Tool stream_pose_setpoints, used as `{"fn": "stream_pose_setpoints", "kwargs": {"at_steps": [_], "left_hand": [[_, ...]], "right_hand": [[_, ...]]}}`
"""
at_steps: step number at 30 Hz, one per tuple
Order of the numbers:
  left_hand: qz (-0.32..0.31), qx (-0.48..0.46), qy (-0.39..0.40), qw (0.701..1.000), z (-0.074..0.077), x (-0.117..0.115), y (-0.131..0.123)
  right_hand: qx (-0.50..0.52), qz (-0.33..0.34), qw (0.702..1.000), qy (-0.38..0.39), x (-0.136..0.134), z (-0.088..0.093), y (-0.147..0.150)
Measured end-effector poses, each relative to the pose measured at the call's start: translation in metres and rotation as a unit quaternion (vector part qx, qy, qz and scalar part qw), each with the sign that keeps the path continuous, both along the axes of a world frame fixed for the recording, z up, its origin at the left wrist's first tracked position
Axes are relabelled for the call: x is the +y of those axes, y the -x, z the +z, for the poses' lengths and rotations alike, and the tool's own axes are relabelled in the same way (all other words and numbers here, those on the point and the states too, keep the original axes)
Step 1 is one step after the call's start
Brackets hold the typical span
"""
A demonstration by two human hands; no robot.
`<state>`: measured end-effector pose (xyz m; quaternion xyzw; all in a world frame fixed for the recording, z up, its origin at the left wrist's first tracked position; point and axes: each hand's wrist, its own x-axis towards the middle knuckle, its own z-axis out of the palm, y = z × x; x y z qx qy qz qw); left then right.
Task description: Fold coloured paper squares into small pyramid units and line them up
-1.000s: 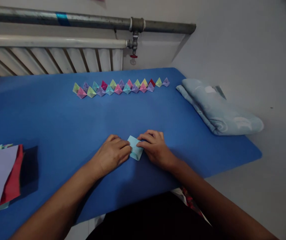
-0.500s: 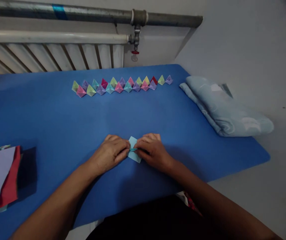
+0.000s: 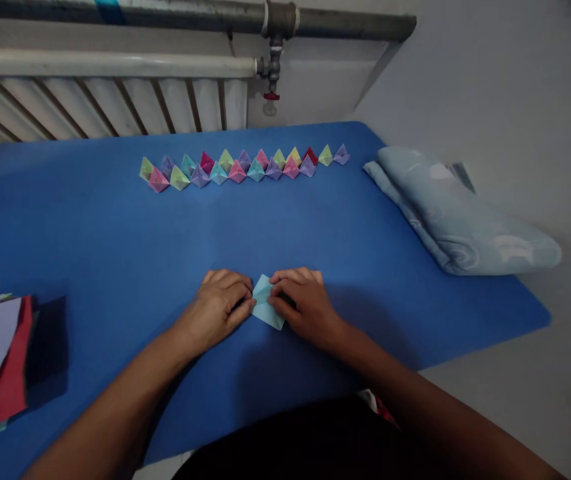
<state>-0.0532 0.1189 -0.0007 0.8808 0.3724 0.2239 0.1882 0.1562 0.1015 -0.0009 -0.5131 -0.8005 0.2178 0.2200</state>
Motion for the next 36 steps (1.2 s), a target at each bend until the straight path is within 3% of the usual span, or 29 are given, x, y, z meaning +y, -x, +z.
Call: {"fn": "stream_pose_setpoints", "kwargs": {"at_steps": [13,25,32,36], "left_hand": [[0.058,0.014,0.018,0.998,-0.001,-0.004,-0.007],[0.074,0.024,-0.001,0.997,-0.001,-0.005,-0.009],[0.077,0.050,-0.029,0.995,-0.002,-0.008,-0.009],[0.049,0.036,-0.088,0.994,-0.005,-0.009,-0.008]], "right_hand": [[0.009,-0.050,0.999,0.014,-0.002,0.003,0.009],[-0.019,-0.057,0.998,0.011,-0.002,0.003,0.012],[-0.020,-0.064,0.998,0.007,-0.003,0.001,0.012],[-0.024,-0.065,0.998,0.008,-0.002,0.001,0.012]]}}
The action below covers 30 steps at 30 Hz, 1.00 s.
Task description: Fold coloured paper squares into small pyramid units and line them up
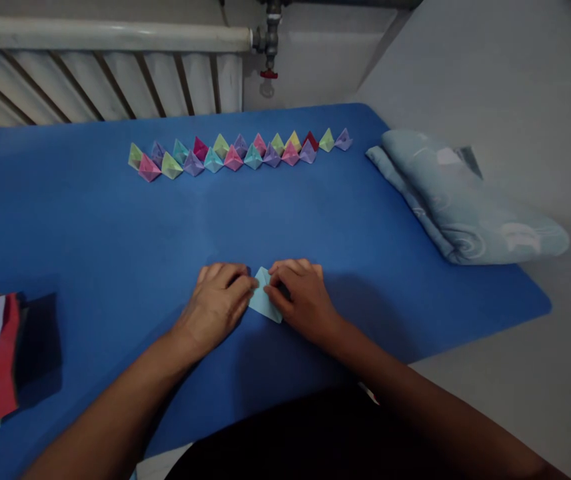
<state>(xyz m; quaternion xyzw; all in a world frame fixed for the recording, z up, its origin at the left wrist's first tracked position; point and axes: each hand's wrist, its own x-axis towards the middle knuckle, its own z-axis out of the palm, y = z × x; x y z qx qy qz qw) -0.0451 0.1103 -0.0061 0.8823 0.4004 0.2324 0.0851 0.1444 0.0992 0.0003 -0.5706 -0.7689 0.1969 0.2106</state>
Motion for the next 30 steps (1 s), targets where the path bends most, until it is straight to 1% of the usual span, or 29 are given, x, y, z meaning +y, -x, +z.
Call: {"fn": "stream_pose_setpoints", "kwargs": {"at_steps": [3,6,13,17,20,22,24,27,30], "left_hand": [[-0.041,-0.012,-0.063,0.997,-0.002,0.001,0.000],[-0.066,-0.006,-0.086,0.994,-0.002,0.001,0.000],[-0.078,0.021,-0.084,0.993,-0.004,0.001,0.004],[-0.095,0.001,-0.067,0.993,-0.005,0.001,0.004],[-0.115,-0.008,-0.041,0.992,-0.002,0.003,0.003],[-0.117,0.008,-0.010,0.993,0.002,0.007,0.001],[-0.111,0.037,0.029,0.993,0.007,0.014,-0.001],[-0.109,0.095,0.086,0.986,0.016,0.029,-0.008],[-0.106,0.152,0.133,0.974,0.030,0.044,-0.021]], "right_hand": [[0.000,0.001,1.000,-0.001,0.001,0.000,0.000],[-0.004,0.000,1.000,-0.002,0.002,-0.001,0.001],[-0.036,-0.039,0.999,-0.014,0.011,-0.003,0.003],[-0.044,-0.067,0.996,-0.034,0.024,-0.007,0.006],[-0.031,-0.080,0.996,-0.035,0.035,-0.009,0.006],[0.009,-0.092,0.995,-0.038,0.038,-0.011,0.003],[0.088,-0.101,0.989,-0.056,0.036,-0.012,-0.004],[0.206,-0.110,0.969,-0.082,0.023,-0.012,-0.020],[0.241,-0.124,0.960,-0.074,0.003,-0.011,-0.037]]}}
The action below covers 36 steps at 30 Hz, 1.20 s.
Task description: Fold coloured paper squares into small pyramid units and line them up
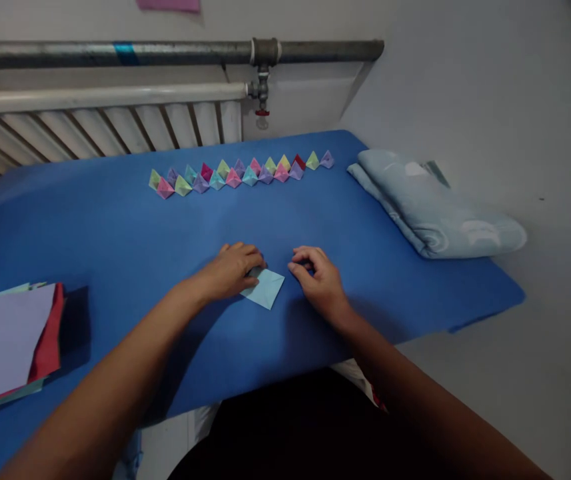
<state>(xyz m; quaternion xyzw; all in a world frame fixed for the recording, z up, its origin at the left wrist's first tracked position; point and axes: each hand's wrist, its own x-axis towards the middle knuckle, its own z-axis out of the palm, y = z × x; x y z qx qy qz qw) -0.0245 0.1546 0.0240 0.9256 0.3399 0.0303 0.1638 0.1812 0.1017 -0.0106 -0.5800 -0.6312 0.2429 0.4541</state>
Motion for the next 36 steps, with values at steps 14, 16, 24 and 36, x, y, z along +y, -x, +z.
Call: {"fn": "stream_pose_setpoints", "kwargs": {"at_steps": [14,16,24,36], "left_hand": [[0.224,0.046,0.172,0.958,0.022,0.000,-0.013],[0.243,0.021,0.178,0.953,0.018,-0.007,-0.008],[0.380,-0.402,0.334,0.763,0.006,-0.060,-0.011],[0.419,-0.583,0.348,0.602,0.003,-0.098,-0.033]], "right_hand": [[0.103,0.005,0.995,0.001,-0.023,0.000,-0.021],[0.109,0.008,0.994,0.011,-0.025,0.002,-0.021],[0.210,0.093,0.953,0.199,-0.039,0.025,0.007],[0.455,0.095,0.825,0.320,-0.032,0.033,0.027]]}}
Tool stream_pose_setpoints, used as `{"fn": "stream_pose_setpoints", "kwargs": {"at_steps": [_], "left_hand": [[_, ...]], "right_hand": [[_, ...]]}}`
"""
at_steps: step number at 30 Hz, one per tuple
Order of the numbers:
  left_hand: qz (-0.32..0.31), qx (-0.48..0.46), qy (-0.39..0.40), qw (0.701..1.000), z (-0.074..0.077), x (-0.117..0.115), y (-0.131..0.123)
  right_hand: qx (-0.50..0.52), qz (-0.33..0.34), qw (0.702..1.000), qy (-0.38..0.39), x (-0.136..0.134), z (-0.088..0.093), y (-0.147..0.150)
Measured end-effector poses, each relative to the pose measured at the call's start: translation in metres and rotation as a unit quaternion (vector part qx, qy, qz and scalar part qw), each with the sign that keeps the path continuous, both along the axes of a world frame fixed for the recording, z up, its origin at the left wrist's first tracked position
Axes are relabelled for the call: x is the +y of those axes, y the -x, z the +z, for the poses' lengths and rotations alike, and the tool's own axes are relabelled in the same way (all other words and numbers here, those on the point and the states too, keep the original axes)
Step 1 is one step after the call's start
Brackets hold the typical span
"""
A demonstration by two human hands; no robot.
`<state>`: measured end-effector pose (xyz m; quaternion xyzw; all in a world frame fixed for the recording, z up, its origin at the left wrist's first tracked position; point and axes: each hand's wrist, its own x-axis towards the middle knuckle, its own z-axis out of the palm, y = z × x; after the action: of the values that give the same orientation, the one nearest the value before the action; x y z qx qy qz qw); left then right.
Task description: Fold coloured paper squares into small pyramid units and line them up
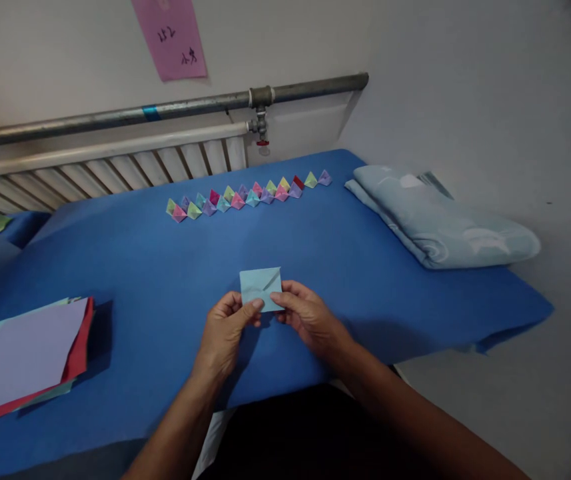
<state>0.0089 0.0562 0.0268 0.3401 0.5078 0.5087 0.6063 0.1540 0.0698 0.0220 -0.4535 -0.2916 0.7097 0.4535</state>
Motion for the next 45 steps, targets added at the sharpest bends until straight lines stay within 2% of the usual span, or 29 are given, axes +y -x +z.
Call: {"fn": "stream_pose_setpoints", "kwargs": {"at_steps": [3,8,10,13,17,26,30,34,36,38,41,45], "left_hand": [[0.003,-0.012,0.005,1.000,-0.004,-0.005,-0.006],[-0.020,-0.012,0.011,1.000,-0.005,-0.008,-0.006],[-0.046,0.011,-0.004,0.999,-0.001,-0.004,0.000],[-0.103,0.079,-0.040,0.991,0.010,0.007,0.012],[-0.185,0.170,-0.034,0.967,0.021,0.021,0.022],[-0.219,0.187,-0.023,0.957,0.016,0.022,0.026],[-0.257,0.192,-0.012,0.947,0.016,0.024,0.034],[-0.279,0.251,-0.053,0.925,0.015,0.031,0.035],[-0.271,0.305,-0.115,0.906,0.012,0.036,0.034],[-0.261,0.363,-0.195,0.873,0.008,0.041,0.034],[-0.234,0.444,-0.326,0.801,0.000,0.050,0.033],[-0.139,0.547,-0.471,0.678,-0.011,0.056,0.032]], "right_hand": [[-0.025,0.030,0.999,-0.019,0.000,-0.002,0.003],[-0.073,0.028,0.995,-0.063,0.000,-0.002,0.003],[-0.117,0.033,0.988,-0.094,-0.001,0.000,-0.001],[-0.216,0.049,0.963,-0.155,-0.001,0.000,-0.008],[-0.299,0.059,0.929,-0.209,0.001,-0.002,-0.015],[-0.323,0.099,0.919,-0.205,-0.003,0.008,-0.011],[-0.331,0.108,0.913,-0.214,-0.001,0.008,-0.011],[-0.372,0.098,0.887,-0.256,0.004,0.003,-0.013],[-0.403,0.091,0.857,-0.307,0.009,-0.002,-0.015],[-0.446,0.087,0.809,-0.373,0.016,-0.006,-0.017],[-0.521,0.075,0.700,-0.483,0.027,-0.008,-0.020],[-0.585,0.066,0.542,-0.600,0.039,-0.005,-0.023]]}}
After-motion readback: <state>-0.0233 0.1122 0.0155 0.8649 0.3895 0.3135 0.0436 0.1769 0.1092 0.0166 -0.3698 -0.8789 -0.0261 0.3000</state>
